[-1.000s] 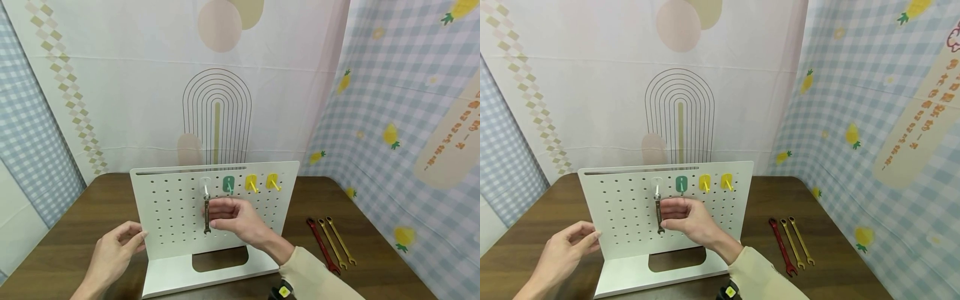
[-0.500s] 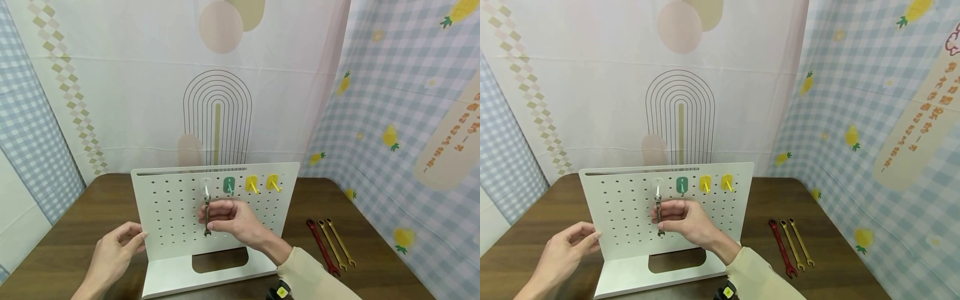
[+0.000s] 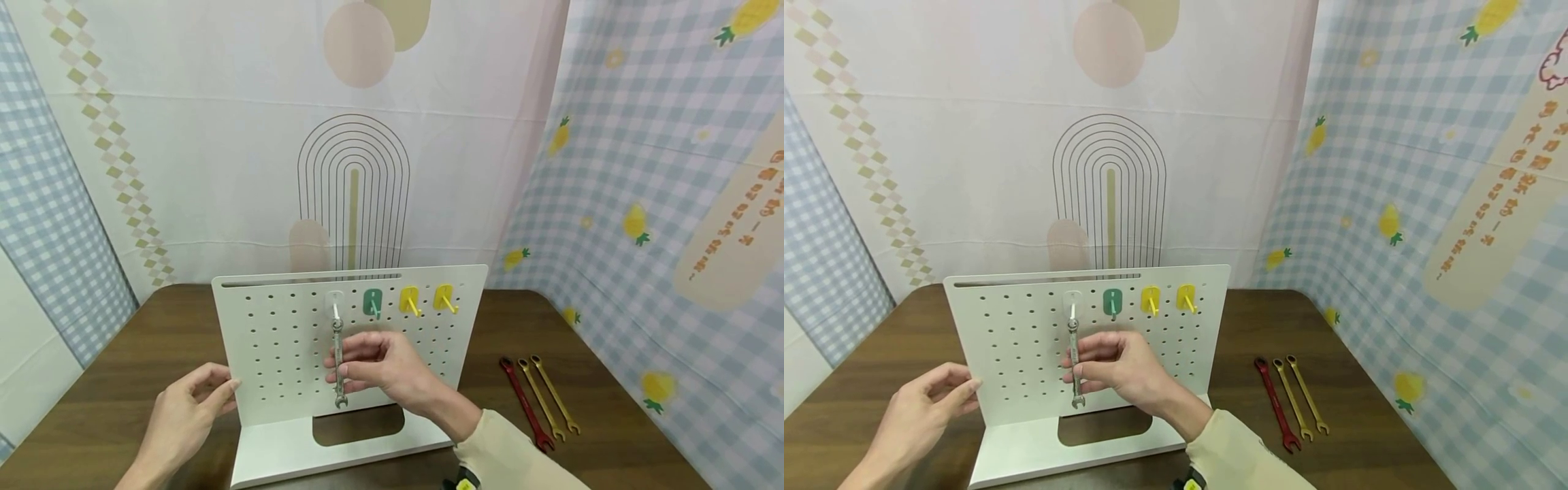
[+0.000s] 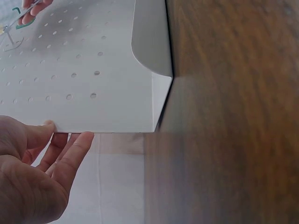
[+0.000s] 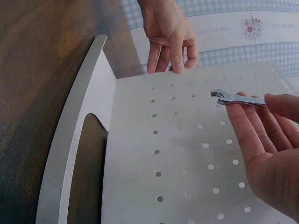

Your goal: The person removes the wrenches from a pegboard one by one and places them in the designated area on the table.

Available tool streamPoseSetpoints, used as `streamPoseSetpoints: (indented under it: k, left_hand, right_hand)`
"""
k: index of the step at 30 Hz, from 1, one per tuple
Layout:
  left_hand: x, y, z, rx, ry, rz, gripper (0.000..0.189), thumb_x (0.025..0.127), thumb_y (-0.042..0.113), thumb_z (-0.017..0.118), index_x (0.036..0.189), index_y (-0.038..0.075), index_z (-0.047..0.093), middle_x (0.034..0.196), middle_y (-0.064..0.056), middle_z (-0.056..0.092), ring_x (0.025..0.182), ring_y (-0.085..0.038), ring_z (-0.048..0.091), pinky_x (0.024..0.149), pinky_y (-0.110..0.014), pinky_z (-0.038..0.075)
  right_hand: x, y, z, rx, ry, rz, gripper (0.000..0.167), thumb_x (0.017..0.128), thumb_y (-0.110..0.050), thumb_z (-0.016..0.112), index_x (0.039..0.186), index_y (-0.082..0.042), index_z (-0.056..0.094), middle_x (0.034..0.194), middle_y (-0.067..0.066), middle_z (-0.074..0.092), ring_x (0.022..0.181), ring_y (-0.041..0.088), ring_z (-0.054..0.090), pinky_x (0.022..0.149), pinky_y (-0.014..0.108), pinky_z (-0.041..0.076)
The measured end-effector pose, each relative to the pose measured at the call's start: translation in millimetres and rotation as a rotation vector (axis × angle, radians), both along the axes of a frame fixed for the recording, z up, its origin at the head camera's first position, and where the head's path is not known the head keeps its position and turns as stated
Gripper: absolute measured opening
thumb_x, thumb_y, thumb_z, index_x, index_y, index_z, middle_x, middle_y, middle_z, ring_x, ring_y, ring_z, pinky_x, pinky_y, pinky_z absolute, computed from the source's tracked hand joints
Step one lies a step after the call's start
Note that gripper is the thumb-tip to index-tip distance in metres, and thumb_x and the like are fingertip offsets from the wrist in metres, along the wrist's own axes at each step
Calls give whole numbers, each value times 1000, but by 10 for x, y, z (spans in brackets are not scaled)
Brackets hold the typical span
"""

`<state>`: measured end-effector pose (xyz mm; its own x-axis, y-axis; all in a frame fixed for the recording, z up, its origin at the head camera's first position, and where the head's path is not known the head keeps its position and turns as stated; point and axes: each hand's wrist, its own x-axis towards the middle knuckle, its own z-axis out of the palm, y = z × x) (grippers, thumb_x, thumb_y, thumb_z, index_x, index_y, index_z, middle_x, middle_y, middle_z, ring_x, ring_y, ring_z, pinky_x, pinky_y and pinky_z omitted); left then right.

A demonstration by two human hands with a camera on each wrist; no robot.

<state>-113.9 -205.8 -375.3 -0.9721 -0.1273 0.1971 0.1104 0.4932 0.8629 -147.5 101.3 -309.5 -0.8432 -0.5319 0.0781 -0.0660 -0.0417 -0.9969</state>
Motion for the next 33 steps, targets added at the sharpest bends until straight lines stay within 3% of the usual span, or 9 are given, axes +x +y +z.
streamPoseSetpoints:
  k: [5, 19, 33]
  left_hand:
    - [-9, -5, -6, -4, -1, 1, 12, 101, 13, 74, 107, 2, 73, 101, -9, 72, 82, 7, 73, 72, -18, 68]
    - [-11, 1, -10, -1, 12, 2, 12, 100, 12, 75, 107, 2, 73, 100, -9, 72, 82, 7, 72, 72, -18, 68]
    - [-7, 2, -13, -2, 9, 2, 12, 100, 11, 74, 107, 1, 73, 102, -10, 72, 81, 7, 72, 71, -18, 68]
  right_hand:
    - [44, -10, 30, -4, -27, -19, 33, 95, 6, 72, 125, 16, 64, 118, 30, 75, 91, 22, 81, 83, 43, 71]
    - [127, -10, 100, 6, -23, -18, 38, 95, 2, 73, 128, 18, 60, 116, 27, 76, 83, 14, 79, 73, 34, 71]
    - [177, 10, 175, -83, -82, 28, 44, 94, 2, 71, 129, 24, 54, 109, 17, 80, 80, 15, 80, 68, 29, 70]
